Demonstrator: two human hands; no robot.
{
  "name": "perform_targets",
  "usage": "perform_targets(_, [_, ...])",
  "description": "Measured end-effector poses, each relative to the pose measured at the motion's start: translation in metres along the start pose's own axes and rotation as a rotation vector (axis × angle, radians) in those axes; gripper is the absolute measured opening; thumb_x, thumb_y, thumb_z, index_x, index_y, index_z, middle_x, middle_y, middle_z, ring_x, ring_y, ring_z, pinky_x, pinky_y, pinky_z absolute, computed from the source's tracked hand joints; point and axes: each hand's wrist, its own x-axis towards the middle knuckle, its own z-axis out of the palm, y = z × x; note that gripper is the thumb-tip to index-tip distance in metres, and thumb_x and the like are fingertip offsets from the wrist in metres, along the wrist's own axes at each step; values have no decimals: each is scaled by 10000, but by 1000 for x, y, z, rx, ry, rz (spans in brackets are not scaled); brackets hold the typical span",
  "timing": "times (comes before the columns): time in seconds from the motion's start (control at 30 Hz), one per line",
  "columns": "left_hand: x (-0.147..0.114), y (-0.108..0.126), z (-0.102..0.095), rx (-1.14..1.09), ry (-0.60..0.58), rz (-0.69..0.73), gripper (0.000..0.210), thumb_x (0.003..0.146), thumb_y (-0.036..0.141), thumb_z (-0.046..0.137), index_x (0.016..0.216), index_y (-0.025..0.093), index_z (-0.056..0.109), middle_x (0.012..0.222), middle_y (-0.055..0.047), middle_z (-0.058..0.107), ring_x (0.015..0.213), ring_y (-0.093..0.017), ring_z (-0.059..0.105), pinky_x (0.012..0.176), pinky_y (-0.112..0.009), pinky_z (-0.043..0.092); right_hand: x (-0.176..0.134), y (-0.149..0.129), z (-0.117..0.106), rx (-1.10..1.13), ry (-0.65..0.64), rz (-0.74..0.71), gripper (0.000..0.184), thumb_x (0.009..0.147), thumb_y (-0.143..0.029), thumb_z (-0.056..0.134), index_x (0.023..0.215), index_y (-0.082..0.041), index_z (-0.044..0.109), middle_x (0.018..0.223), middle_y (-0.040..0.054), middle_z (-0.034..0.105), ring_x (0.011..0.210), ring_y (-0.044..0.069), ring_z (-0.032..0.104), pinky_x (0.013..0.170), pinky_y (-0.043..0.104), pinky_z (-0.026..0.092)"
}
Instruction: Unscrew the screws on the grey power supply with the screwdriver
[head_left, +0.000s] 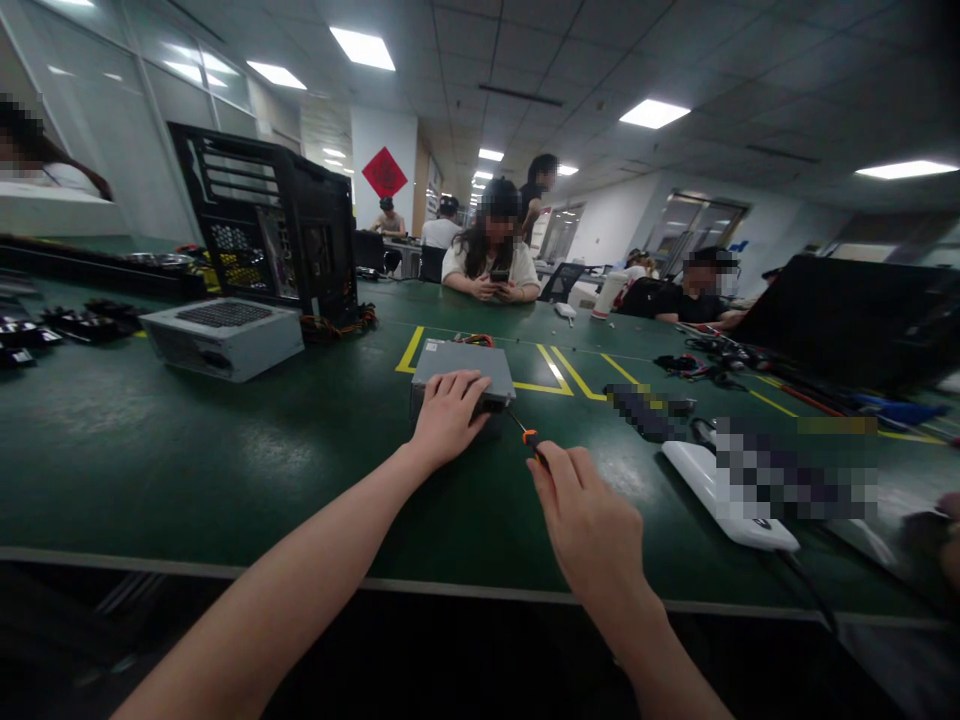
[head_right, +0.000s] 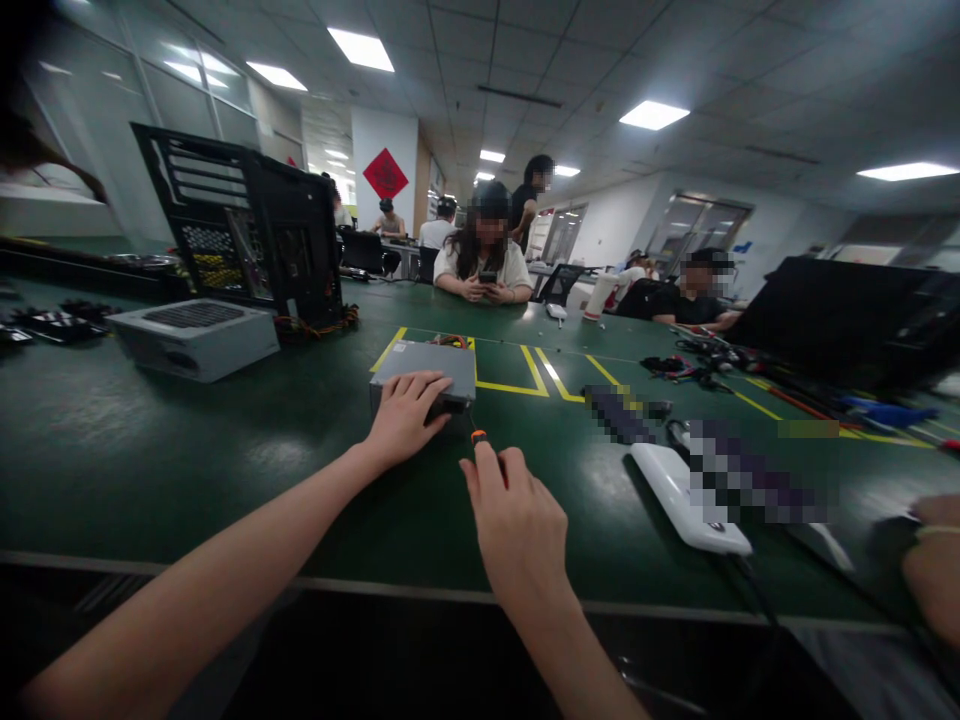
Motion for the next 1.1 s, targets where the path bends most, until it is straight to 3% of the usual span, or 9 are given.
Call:
perform_targets(0.17, [0, -1, 0, 3, 2, -4, 435, 789, 287, 549, 1210, 237, 453, 1240, -66, 485, 1145, -246, 404, 968, -412, 275, -9, -7, 3, 79, 0, 47, 244, 881, -268, 392, 1019, -128, 535, 944, 128, 578, 719, 173, 612, 504, 242, 454])
perform_targets(0.33, [0, -1, -1, 12, -3, 3, 439, 789, 293, 553, 1211, 235, 446, 1241, -57, 480, 1143, -239, 402, 968, -400, 276, -18, -8, 6, 252, -54, 181, 244, 881, -284, 383, 1011, -125, 514, 851, 109, 615, 673, 187, 625, 511, 266, 470])
perform_targets(0.47, [-1, -2, -1, 9, 4, 5, 440, 787, 289, 557, 1210, 233, 445, 1238, -54, 481, 1147, -235, 397, 967, -397, 274, -24, 1, 10, 626, -293, 487, 339, 845, -448, 414, 1024, -165, 466, 747, 62, 648, 576, 192, 615, 501, 299, 461])
perform_targets(0.57, [-1, -2, -1, 7, 4, 6, 447, 788, 289, 557, 1217, 235, 441, 1240, -54, 481, 1151, -236, 394, 965, -397, 274, -27, 3, 16, 1140, -490, 734, 410, 783, -497, 498, 1014, -176, 389, 707, 34, 647, 446, 131, 522, 432, 266, 430])
perform_targets(0.63, [-1, -2, -1, 7, 4, 10, 447, 789, 291, 556, 1217, 232, 441, 1241, -55, 481, 1150, -236, 394, 967, -397, 272, -25, 1, 20, 1488, -538, 887, 378, 769, -469, 536, 957, -176, 390, 739, 46, 649, 447, 100, 490, 409, 232, 410])
perform_targets(0.8, [-1, -2, 0, 14, 17, 15, 442, 788, 291, 556, 1212, 232, 444, 1236, -52, 483, 1134, -239, 403, 957, -401, 277, -6, -8, 18, 2066, -602, 1367, 66, 836, -211, 448, 818, -149, 460, 731, 43, 594, 509, 62, 506, 390, 148, 391])
perform_targets(0.97, [-1, -2, 0, 11, 23, 12, 438, 784, 296, 564, 1204, 236, 453, 1228, -50, 491, 1126, -238, 410, 953, -396, 279, 8, -20, 13, 2398, -517, 1718, 199, 914, -190, 301, 779, -137, 437, 644, -29, 449, 359, -11, 303, 247, 67, 192])
perform_targets(1.1, [-1, -1, -1, 7, 22, 13, 439, 782, 291, 567, 1202, 233, 454, 1226, -56, 493, 1127, -239, 412, 952, -395, 279, 15, -26, 9, 2597, -440, 1867, 222, 936, -245, 281, 839, -118, 435, 670, -33, 415, 401, -10, 361, 272, 54, 276])
